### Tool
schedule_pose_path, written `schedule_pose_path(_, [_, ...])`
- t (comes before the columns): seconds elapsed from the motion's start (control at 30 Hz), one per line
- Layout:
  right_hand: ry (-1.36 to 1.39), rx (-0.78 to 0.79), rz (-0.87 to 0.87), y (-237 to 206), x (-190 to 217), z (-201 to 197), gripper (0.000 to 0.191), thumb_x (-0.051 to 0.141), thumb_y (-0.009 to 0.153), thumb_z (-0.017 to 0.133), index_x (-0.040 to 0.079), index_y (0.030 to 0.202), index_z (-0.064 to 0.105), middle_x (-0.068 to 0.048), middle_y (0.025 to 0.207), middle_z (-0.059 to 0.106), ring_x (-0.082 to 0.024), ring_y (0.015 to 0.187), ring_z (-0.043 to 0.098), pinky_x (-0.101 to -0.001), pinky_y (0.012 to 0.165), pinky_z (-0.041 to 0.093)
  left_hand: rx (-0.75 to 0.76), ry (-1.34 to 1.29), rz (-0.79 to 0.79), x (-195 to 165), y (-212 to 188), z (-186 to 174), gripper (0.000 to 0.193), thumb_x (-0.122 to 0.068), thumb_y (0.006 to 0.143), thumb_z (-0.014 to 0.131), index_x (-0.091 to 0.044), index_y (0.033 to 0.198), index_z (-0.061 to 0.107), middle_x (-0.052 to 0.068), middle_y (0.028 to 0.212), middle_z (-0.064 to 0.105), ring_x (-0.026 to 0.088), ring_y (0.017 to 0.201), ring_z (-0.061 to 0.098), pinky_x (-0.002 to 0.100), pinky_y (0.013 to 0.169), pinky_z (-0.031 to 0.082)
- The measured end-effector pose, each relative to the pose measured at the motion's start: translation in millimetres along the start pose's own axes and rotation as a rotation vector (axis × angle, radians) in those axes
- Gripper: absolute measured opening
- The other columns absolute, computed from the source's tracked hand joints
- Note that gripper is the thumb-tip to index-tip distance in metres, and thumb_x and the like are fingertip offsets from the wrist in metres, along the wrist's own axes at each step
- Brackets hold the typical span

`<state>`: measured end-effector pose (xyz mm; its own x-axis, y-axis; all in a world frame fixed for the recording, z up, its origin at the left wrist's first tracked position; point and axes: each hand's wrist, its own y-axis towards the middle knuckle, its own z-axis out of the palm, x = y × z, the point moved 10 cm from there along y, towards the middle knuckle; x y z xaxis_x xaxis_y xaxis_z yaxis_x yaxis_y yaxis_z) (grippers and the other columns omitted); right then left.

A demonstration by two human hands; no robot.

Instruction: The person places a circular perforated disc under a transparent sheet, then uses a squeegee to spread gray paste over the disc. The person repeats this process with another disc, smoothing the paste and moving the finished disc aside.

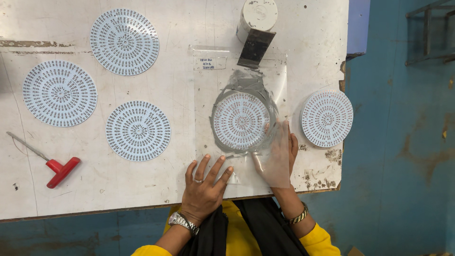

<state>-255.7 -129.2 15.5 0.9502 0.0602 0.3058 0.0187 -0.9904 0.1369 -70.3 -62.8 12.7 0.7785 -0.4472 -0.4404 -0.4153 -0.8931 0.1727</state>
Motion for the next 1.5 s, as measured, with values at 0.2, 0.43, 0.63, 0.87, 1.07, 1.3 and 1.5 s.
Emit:
schedule_pose_path(0.2, [-0.074, 0.022, -0.015, 3.4, 4.4, 0.6, 0.079, 0.041, 0.082, 0.074, -0.003, 0.145, 0.054, -0.023, 0.153, 0.047, -0.038, 0.15, 0.033, -0.0484, 0.119, 0.02, -0.011, 0.005, 0.002, 0.1, -0.1, -1.4, 0.038, -0.028, 0.093, 0.068, -0.024, 0.131, 0.069, 0.003, 0.151, 0.052, 0.032, 0.142, 0.037, 0.055, 0.115, 0.028])
schedule_pose_path(0.43, [0.178, -0.023, 0.058, -6.2, -14.7, 4.8, 0.084, 0.038, 0.089, 0.072, -0.011, 0.151, 0.043, -0.025, 0.157, 0.042, -0.035, 0.148, 0.037, -0.0468, 0.121, 0.019, -0.01, 0.007, 0.006, -0.4, 0.6, -1.5, 0.038, -0.027, 0.092, 0.068, -0.023, 0.13, 0.069, 0.003, 0.151, 0.052, 0.033, 0.142, 0.037, 0.055, 0.114, 0.029])
schedule_pose_path(0.63, [-0.081, -0.059, -0.066, -4.7, -10.5, 11.3, 0.065, 0.035, 0.089, 0.073, -0.002, 0.139, 0.055, -0.021, 0.157, 0.048, -0.031, 0.153, 0.036, -0.0433, 0.123, 0.021, -0.01, -0.005, 0.0, 0.2, 0.5, -0.9, 0.039, -0.027, 0.092, 0.068, -0.023, 0.13, 0.069, 0.003, 0.151, 0.051, 0.033, 0.142, 0.037, 0.056, 0.115, 0.029])
schedule_pose_path(0.87, [-0.109, -0.016, -0.006, 0.6, -6.0, 9.1, 0.074, 0.037, 0.086, 0.074, -0.007, 0.142, 0.054, -0.022, 0.155, 0.047, -0.033, 0.151, 0.034, -0.0454, 0.12, 0.022, -0.011, 0.01, -0.001, 0.5, 0.9, -0.1, 0.038, -0.027, 0.093, 0.067, -0.024, 0.131, 0.069, 0.003, 0.15, 0.052, 0.032, 0.142, 0.037, 0.055, 0.115, 0.028])
schedule_pose_path(1.07, [-0.122, -0.026, -0.049, -1.5, -5.6, 12.1, 0.051, 0.033, 0.087, 0.074, 0.005, 0.129, 0.064, -0.018, 0.157, 0.048, -0.033, 0.153, 0.032, -0.0454, 0.121, 0.021, -0.01, 0.005, -0.005, -0.3, 1.5, -1.8, 0.037, -0.027, 0.093, 0.067, -0.023, 0.13, 0.069, 0.004, 0.149, 0.053, 0.032, 0.141, 0.038, 0.055, 0.115, 0.028])
schedule_pose_path(1.3, [0.002, -0.057, -0.009, -3.4, -8.2, 8.6, 0.064, 0.031, 0.089, 0.075, -0.003, 0.14, 0.058, -0.015, 0.157, 0.048, -0.028, 0.154, 0.029, -0.0444, 0.121, 0.02, 0.005, -0.001, -0.008, 0.0, 2.7, -2.4, 0.037, -0.027, 0.092, 0.067, -0.022, 0.129, 0.069, 0.004, 0.149, 0.053, 0.032, 0.141, 0.038, 0.054, 0.115, 0.027])
schedule_pose_path(1.5, [0.029, -0.047, 0.005, -1.0, -6.0, 5.4, 0.08, 0.031, 0.084, 0.078, -0.008, 0.146, 0.047, -0.019, 0.157, 0.046, -0.029, 0.154, 0.029, -0.0461, 0.121, 0.019, 0.009, -0.012, -0.007, -0.2, 2.9, -2.2, 0.038, -0.027, 0.091, 0.068, -0.022, 0.129, 0.069, 0.004, 0.148, 0.053, 0.032, 0.141, 0.039, 0.054, 0.115, 0.027])
